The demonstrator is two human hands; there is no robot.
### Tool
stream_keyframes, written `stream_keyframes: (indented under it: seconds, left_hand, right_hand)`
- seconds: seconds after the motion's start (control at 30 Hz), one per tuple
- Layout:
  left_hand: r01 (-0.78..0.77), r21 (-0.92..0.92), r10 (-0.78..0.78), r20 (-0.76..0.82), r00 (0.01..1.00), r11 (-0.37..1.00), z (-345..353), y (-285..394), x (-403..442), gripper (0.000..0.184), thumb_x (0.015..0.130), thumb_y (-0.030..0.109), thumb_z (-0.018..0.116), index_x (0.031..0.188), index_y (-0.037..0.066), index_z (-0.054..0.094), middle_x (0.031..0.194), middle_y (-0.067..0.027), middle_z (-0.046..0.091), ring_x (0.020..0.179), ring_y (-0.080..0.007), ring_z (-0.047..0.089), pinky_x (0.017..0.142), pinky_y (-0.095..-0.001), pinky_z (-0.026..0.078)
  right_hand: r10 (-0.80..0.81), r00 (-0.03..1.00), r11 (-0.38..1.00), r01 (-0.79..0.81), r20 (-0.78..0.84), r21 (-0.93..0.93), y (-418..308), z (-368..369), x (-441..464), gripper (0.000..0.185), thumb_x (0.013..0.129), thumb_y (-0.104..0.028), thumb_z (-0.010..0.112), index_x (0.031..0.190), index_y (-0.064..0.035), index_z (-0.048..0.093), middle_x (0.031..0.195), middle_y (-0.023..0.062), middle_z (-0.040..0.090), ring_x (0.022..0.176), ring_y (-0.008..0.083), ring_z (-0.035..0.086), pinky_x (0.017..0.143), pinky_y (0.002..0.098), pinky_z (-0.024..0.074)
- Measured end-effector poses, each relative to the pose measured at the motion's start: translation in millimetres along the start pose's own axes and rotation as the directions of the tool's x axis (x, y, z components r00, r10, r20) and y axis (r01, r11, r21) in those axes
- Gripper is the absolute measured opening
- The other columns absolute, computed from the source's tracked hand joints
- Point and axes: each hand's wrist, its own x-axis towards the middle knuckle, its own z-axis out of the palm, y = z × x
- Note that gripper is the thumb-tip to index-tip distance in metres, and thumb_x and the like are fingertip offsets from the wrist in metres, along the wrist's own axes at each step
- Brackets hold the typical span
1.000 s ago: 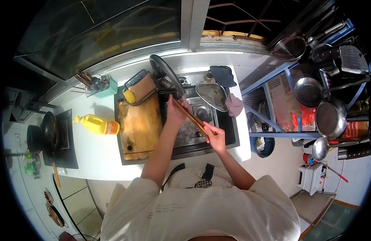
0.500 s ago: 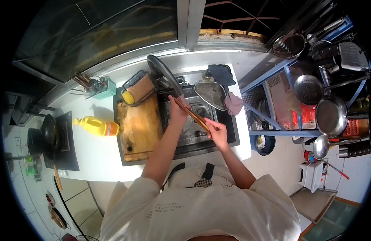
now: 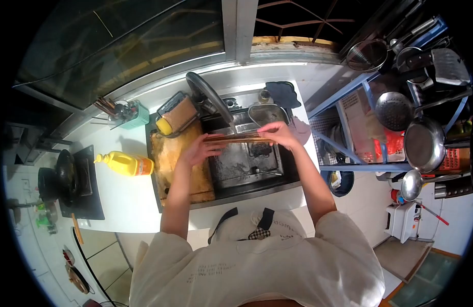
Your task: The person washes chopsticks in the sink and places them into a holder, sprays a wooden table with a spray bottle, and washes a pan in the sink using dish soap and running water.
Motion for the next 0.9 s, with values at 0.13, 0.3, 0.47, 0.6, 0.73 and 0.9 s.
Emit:
stream_keyframes:
  seconds: [0.13,0.3,0.47,0.6,0.73,0.9]
  left_hand:
    - [0.133,0.462,-0.108,-0.082,0.991,0.877,-16.5,16.4,-16.5,0.041,0.096,0.030,0.041,0.119,-0.001,0.053,0.104,-0.0118,0.062,0.071,-0.0192,0.065,0.063,-0.0300,0.054]
    - [0.274,0.832,-0.258,-0.164,0.952,0.483,-17.8,-2.1,-20.2,0.031,0.091,0.035,0.054,0.090,0.005,0.059,0.079,-0.0043,0.062,0.060,-0.0112,0.055,0.053,-0.0245,0.043]
    - [0.088,0.850,0.003,-0.104,0.995,0.520,-30.3,-55.7,-22.0,0.033,0.091,0.037,0.054,0.074,0.010,0.048,0.061,0.0036,0.043,0.049,-0.0078,0.037,0.043,-0.0238,0.029]
    - [0.334,0.275,-0.298,-0.163,0.940,0.902,21.1,-51.1,-32.5,0.030,0.095,0.036,0.046,0.078,0.012,0.044,0.056,0.0056,0.032,0.041,-0.0053,0.026,0.036,-0.0216,0.020]
    - [0.378,-0.021,-0.379,-0.073,0.923,0.925,21.7,-63.0,-31.6,0.028,0.097,0.037,0.040,0.085,0.012,0.044,0.054,0.0064,0.027,0.039,-0.0041,0.021,0.034,-0.0205,0.017]
    - [0.407,-0.385,-0.436,0.012,0.900,0.828,11.7,-84.4,-27.4,0.030,0.096,0.039,0.040,0.083,0.013,0.043,0.053,0.0076,0.026,0.038,-0.0035,0.021,0.033,-0.0196,0.018]
  right_hand:
    - [0.003,0.979,0.997,0.014,0.202,-0.082,-16.1,2.0,32.4,0.017,0.074,-0.010,0.073,0.089,-0.0026,0.071,0.074,0.0036,0.066,0.059,0.0070,0.058,0.046,0.0202,0.0459]
    - [-0.041,0.965,0.972,0.099,0.260,-0.212,-29.7,23.3,54.0,0.017,0.074,-0.012,0.074,0.083,0.0014,0.069,0.074,0.0040,0.066,0.063,0.0085,0.059,0.055,0.0223,0.0466]
    - [0.007,0.997,0.998,-0.012,-0.081,-0.055,11.0,40.1,89.2,0.022,0.076,-0.014,0.072,0.092,0.0003,0.066,0.074,0.0031,0.065,0.060,0.0091,0.056,0.052,0.0241,0.0454]
    - [0.250,0.930,0.872,-0.095,-0.271,0.480,57.3,75.6,101.0,0.021,0.080,-0.015,0.068,0.094,-0.0028,0.061,0.073,0.0011,0.060,0.060,0.0085,0.054,0.044,0.0253,0.0381]
    - [0.506,0.843,0.667,-0.245,-0.186,0.704,69.5,120.3,87.0,0.024,0.079,-0.021,0.070,0.093,-0.0059,0.057,0.074,0.0035,0.058,0.057,0.0165,0.055,0.057,0.0281,0.0478]
    - [0.445,0.878,0.318,-0.339,0.177,0.885,77.8,147.6,66.2,0.018,0.085,-0.025,0.064,0.087,-0.0090,0.056,0.063,-0.0004,0.053,0.053,0.0158,0.053,0.056,0.0308,0.0471]
